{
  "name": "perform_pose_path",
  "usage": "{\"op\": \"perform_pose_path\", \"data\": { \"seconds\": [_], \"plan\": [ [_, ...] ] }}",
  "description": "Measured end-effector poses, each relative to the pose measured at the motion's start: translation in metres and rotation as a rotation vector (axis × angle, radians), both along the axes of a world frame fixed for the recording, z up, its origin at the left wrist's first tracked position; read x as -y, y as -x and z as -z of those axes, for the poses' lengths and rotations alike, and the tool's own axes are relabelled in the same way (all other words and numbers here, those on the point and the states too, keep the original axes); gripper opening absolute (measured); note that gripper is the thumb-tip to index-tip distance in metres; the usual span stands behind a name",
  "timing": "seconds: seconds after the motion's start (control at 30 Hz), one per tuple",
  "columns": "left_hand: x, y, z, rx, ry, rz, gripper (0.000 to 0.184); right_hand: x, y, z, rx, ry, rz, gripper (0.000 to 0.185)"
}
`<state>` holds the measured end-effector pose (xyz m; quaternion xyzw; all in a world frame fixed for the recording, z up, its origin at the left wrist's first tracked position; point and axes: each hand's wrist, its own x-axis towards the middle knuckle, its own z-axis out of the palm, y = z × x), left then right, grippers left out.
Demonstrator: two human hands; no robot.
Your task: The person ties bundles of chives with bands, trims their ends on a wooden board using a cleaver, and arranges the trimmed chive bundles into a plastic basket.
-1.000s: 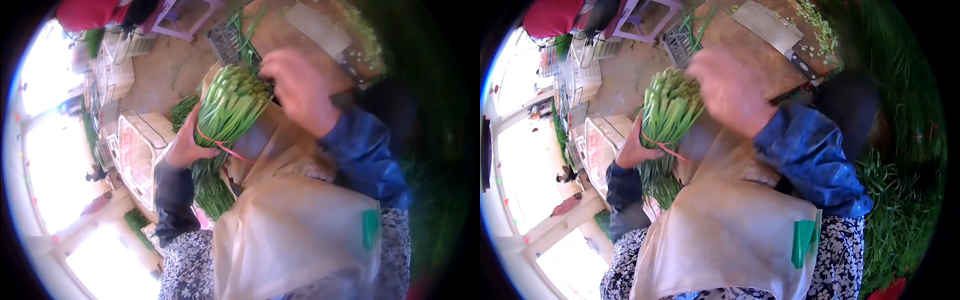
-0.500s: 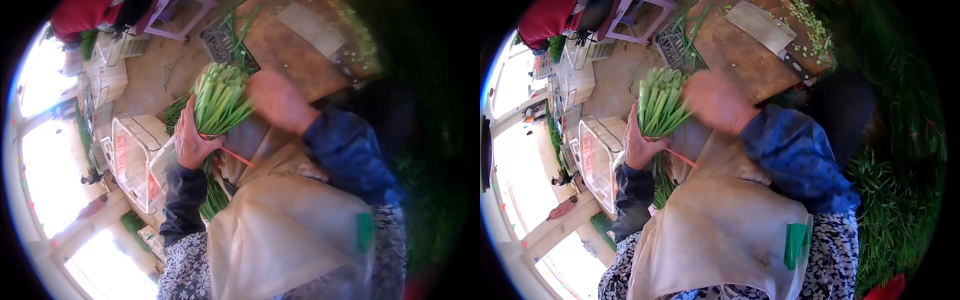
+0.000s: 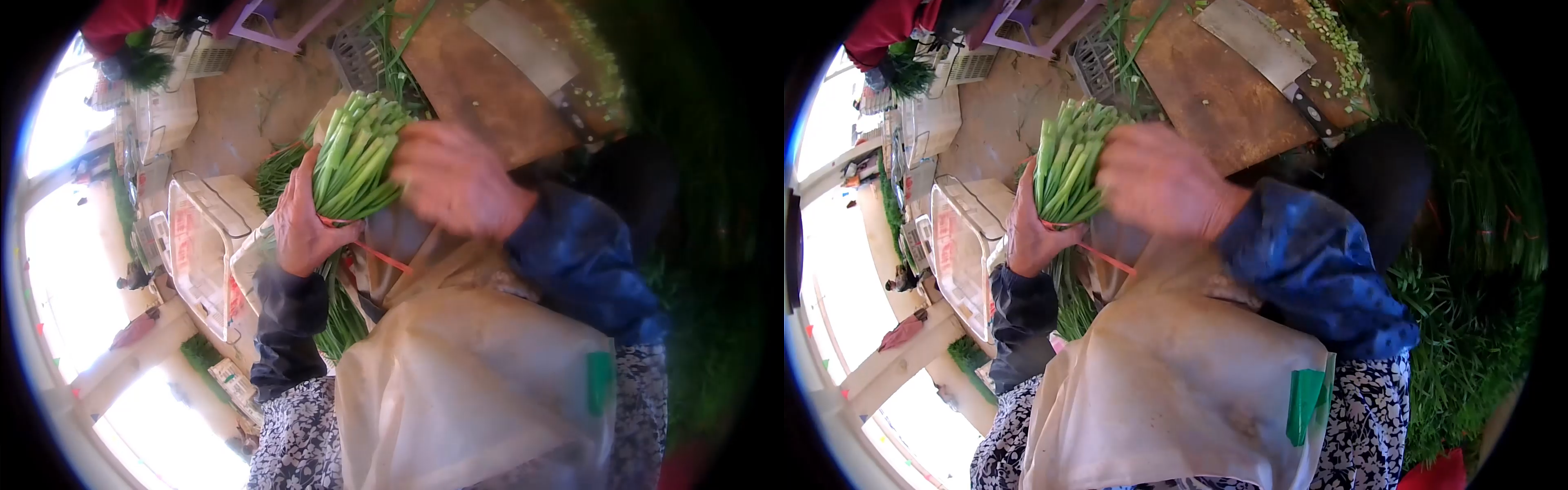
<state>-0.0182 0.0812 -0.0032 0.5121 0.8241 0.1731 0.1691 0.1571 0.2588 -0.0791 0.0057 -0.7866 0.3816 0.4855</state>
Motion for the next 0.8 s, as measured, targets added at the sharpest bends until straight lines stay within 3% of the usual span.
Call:
{"op": "perform_pose_path", "data": {
  "seconds": [0.07,0.1,0.13,0.2,0.23,0.27,0.33,0.37,0.4,0.47,0.53,0.6,0.63,0.67,0.73,0.8],
  "plan": [
    [-0.003,0.001,-0.003,-0.055,0.061,0.027,0.098,-0.028,0.003,0.04,0.792,-0.079,0.073,0.022],
    [-0.003,-0.001,-0.003,-0.086,0.036,0.041,0.099,-0.032,0.007,0.04,0.808,0.107,0.194,0.023],
    [-0.004,0.002,-0.003,-0.091,0.035,0.044,0.099,-0.037,0.012,0.028,0.795,0.302,0.314,0.024],
    [-0.002,0.003,0.002,-0.05,-0.012,0.051,0.099,-0.022,0.021,-0.009,0.011,0.191,0.135,0.02],
    [-0.003,0.003,0.0,-0.015,-0.004,0.04,0.1,-0.008,0.025,-0.014,0.011,0.347,-0.13,0.022],
    [-0.002,0.001,-0.001,-0.014,-0.007,0.038,0.1,-0.015,0.025,-0.004,0.013,0.343,-0.132,0.022],
    [-0.003,0.004,-0.002,-0.031,0.014,0.04,0.098,-0.048,0.023,0.028,1.126,0.052,-0.061,0.027],
    [-0.004,0.006,-0.002,-0.04,0.011,0.028,0.098,-0.039,0.018,0.049,0.69,0.284,0.182,0.033],
    [-0.004,0.005,-0.003,-0.061,0.014,0.034,0.097,-0.029,0.019,0.032,0.689,0.284,0.162,0.033],
    [-0.002,0.002,-0.006,-0.081,0.024,0.027,0.096,-0.014,0.021,-0.013,0.116,0.3,-0.099,0.029],
    [-0.004,0.0,-0.008,-0.137,0.055,0.058,0.095,-0.017,0.021,0.023,0.199,0.382,-0.133,0.029],
    [-0.005,-0.003,-0.007,-0.109,0.022,0.022,0.095,-0.037,0.013,0.033,0.593,0.83,0.212,0.033],
    [-0.006,-0.005,-0.009,-0.147,0.055,0.029,0.094,-0.043,0.009,0.016,0.411,0.524,0.186,0.036],
    [-0.007,-0.007,-0.011,-0.184,0.091,0.042,0.094,-0.04,0.008,-0.006,0.425,0.523,0.174,0.036],
    [-0.011,-0.009,-0.014,-0.187,0.054,0.038,0.093,-0.026,0.023,-0.046,0.269,0.05,-0.086,0.037],
    [-0.012,-0.01,-0.017,-0.161,0.126,0.048,0.093,-0.023,0.032,-0.045,0.289,-0.046,-0.146,0.033]
  ]
}}
